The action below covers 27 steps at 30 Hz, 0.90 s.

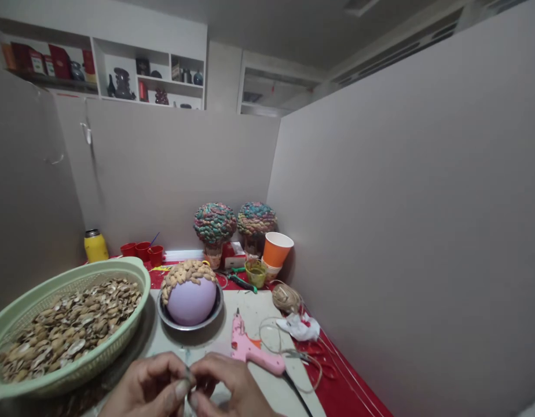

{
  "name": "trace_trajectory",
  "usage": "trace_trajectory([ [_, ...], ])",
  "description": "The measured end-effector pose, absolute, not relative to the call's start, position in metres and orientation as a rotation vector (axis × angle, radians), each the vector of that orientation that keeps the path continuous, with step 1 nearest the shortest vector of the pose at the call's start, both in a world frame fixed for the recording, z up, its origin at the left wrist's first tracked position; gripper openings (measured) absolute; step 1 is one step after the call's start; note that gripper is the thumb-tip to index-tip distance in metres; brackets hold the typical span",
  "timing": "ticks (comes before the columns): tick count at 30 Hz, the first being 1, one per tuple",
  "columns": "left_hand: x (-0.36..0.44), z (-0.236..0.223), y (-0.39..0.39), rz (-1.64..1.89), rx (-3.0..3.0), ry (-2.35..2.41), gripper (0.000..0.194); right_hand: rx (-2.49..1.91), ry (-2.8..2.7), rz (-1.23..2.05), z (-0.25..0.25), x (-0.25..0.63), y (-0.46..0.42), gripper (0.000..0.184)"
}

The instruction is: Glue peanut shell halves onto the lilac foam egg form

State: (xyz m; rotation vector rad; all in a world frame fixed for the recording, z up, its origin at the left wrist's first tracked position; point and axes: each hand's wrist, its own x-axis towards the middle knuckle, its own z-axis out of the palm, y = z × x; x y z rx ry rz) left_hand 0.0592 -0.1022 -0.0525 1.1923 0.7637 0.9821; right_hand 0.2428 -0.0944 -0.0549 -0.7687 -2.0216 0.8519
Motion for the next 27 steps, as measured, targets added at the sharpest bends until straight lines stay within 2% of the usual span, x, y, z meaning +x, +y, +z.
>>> trace_trajectory([
  [2, 0.06, -0.052, -0.096, 0.974, 1.239, 0.833, 0.049, -0.869, -1.939, 0.808, -0.051, 0.247, -0.099, 0.015],
  [12, 0.062, -0.068, -0.084, 0.826, 1.23, 0.879, 0.051, -0.952, -1.862, 0.855, -0.045, 0.245, -0.103, 0.015],
  [21, 0.06, -0.069, -0.087, 0.76, 1.051, 0.82, 0.048, -0.933, -1.298, 1.515, -0.062, 0.233, -0.099, 0.041],
  [24, 0.061, -0.071, -0.087, 0.772, 1.063, 0.817, 0.05, -0.984, -1.34, 1.459, -0.063, 0.233, -0.101, 0.043],
  [27, 0.063, -0.076, -0.085, 0.781, 1.076, 0.8, 0.052, -1.012, -1.555, 1.217, -0.06, 0.236, -0.106, 0.041],
])
